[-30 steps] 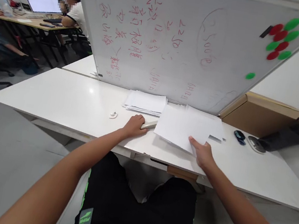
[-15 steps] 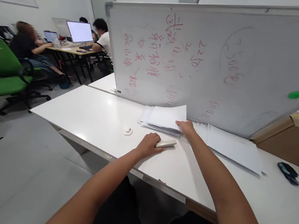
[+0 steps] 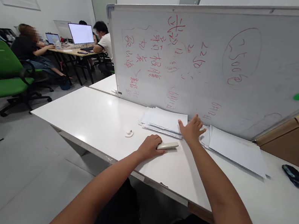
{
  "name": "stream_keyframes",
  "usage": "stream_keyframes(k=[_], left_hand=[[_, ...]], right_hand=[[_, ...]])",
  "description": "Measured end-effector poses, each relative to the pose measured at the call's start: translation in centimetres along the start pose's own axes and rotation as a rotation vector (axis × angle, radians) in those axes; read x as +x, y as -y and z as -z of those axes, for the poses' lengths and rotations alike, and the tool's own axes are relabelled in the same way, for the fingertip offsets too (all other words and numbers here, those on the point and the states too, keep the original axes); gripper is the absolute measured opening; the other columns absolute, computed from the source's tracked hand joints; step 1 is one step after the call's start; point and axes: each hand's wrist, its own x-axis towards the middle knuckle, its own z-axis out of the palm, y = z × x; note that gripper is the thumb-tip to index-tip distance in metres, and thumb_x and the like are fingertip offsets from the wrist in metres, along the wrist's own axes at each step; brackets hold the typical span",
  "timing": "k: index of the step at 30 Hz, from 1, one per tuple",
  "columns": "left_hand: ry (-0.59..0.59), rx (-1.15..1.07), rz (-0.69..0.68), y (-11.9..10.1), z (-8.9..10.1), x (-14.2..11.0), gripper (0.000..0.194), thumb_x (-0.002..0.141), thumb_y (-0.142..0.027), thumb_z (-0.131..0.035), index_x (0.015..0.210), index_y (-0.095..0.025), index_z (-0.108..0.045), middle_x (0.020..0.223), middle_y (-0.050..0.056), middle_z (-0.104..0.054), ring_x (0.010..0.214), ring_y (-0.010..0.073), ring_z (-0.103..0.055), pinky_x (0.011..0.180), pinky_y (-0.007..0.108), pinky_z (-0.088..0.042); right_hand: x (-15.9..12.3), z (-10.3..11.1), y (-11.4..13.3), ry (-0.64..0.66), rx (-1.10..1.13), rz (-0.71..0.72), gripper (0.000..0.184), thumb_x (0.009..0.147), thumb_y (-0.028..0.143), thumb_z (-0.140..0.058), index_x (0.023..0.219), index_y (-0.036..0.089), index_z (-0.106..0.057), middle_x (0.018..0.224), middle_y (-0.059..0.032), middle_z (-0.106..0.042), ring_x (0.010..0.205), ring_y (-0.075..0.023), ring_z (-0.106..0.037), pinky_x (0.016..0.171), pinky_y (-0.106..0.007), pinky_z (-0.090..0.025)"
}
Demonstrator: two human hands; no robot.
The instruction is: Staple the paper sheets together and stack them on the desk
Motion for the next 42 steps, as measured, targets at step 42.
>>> stream_keyframes(k=[42], left_hand=[[-0.114,0.185,0.113,-0.6,0.2,-0.1,0.023,0.083,-0.042,-0.057,0.087,-0.02,-0.054,0.095,0.008,-0.059,0.099,0.0266,-0.05,0.085,0.037,-0.041]], right_hand=[[-7.5,8.9,-18.2,-0.156,0.218,0.125,0.05,0.096,0.019,-0.026,0.144,0.004,-0.029,0.141,-0.0197,-0.045,0.129,-0.021,-0.041,0.108,-0.038,-0.028]])
